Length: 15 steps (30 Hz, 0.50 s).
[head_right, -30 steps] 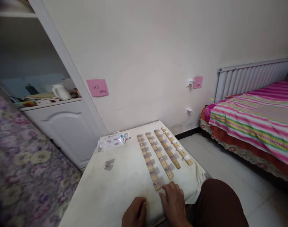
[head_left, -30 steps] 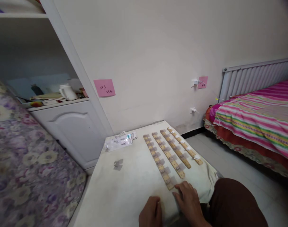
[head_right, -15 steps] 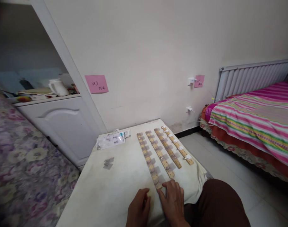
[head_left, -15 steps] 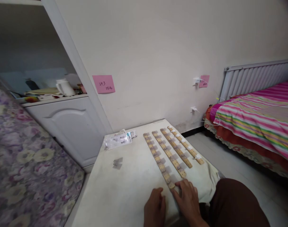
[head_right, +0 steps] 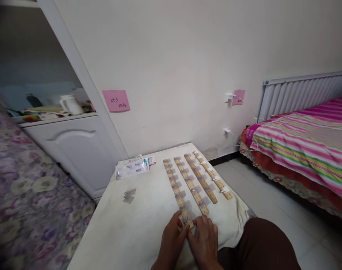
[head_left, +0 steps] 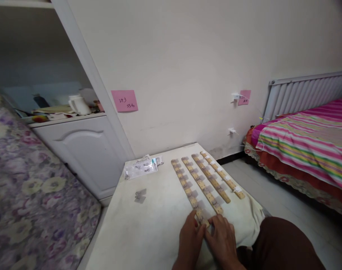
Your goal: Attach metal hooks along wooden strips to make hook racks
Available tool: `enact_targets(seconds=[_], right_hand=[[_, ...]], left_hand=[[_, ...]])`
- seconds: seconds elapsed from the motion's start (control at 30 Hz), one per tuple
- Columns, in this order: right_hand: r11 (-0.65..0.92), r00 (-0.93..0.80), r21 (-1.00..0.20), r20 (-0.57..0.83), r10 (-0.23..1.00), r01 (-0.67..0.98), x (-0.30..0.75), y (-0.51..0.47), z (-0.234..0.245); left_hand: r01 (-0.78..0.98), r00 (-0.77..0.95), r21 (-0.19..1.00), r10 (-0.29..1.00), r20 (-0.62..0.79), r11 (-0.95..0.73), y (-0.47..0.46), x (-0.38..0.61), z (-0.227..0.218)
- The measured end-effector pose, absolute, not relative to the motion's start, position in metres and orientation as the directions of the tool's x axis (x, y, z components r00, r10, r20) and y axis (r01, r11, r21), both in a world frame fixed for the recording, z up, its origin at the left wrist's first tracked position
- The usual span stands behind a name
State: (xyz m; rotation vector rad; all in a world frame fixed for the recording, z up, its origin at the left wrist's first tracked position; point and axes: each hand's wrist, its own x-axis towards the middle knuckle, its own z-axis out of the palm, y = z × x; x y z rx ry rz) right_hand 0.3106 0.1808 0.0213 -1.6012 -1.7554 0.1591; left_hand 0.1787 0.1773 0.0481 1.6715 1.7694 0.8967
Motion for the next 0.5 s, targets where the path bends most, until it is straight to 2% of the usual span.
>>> enact_targets(seconds=[0.1,0.2,0.37,0.5], right_hand=[[0.213,0.058,-0.574,0.417,0.907,0.791,0.31,0.18,0.021],[0.172,0.073,-0.66,0.326,0.943,0.731,0.309,0.178,0.024],[0.055,0.089,-0.826,0.127,0.988,0.562,0.306,0.181,0.033],[0.023,0.131,-0.912,0.083,0.988,0.409,0.305,0.188,0.032]], left_hand=[[0.591,-0.132,0.805,0.99,0.049,0.039,0.179,0.184,0.05],[0.487,-0.187,0.869,0.982,0.003,0.09,0.178,0.191,0.056],[0.344,-0.229,0.93,0.972,-0.054,0.133,0.18,0.196,0.064],[0.336,-0.233,0.931,0.97,-0.063,0.141,0.183,0.195,0.065]])
